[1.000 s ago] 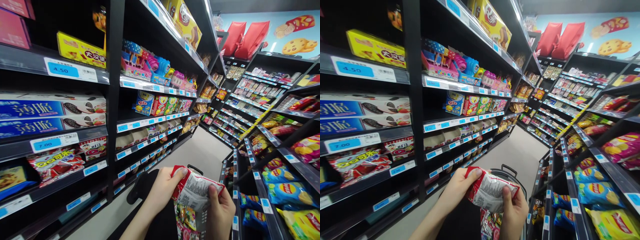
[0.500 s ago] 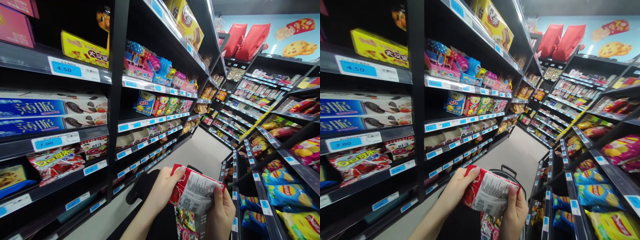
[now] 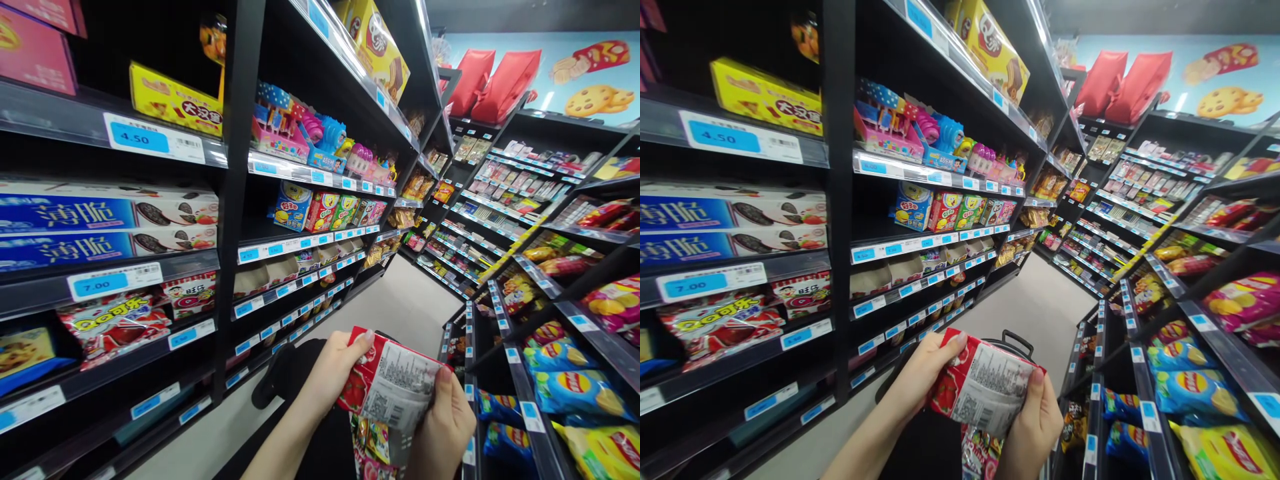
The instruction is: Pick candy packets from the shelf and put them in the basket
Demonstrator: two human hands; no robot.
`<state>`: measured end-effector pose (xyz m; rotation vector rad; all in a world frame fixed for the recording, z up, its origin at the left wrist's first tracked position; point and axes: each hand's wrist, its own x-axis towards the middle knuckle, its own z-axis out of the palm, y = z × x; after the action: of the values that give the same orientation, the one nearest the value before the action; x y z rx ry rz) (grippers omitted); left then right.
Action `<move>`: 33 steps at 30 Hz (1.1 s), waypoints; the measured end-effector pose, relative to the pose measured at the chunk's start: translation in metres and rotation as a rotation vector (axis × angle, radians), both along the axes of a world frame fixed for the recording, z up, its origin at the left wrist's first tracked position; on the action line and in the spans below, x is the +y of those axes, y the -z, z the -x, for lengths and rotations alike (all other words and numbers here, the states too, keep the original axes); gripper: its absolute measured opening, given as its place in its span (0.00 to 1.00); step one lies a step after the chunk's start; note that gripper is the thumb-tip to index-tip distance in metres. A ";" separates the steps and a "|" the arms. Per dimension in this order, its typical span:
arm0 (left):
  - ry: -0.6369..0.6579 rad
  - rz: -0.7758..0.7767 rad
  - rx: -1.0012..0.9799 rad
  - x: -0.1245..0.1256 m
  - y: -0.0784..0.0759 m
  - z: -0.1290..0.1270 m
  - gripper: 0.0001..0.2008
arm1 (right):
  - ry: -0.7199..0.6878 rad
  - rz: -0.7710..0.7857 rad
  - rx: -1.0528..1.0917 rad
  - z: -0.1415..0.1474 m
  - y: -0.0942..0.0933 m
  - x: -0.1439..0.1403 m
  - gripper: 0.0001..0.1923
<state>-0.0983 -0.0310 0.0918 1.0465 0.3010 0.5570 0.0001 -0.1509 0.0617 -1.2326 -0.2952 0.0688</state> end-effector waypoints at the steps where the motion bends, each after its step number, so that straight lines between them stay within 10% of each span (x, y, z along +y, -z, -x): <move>1: 0.001 0.007 0.005 0.001 0.001 -0.001 0.23 | -0.035 -0.008 0.024 -0.002 0.000 0.000 0.19; 10: -0.143 -0.061 0.073 0.006 0.014 -0.013 0.24 | -0.392 0.011 0.077 -0.021 0.005 -0.002 0.20; 26: -0.024 -0.289 0.116 0.020 0.014 -0.009 0.19 | -0.266 0.006 0.041 -0.027 0.012 0.003 0.19; 33: -0.378 -0.480 0.346 0.011 0.018 -0.021 0.25 | 0.368 0.282 -0.266 -0.014 0.013 0.014 0.23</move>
<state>-0.0778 -0.0204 0.0736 1.5698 0.7027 0.8106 0.0138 -0.1372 0.0490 -1.5616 -0.2908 -0.3851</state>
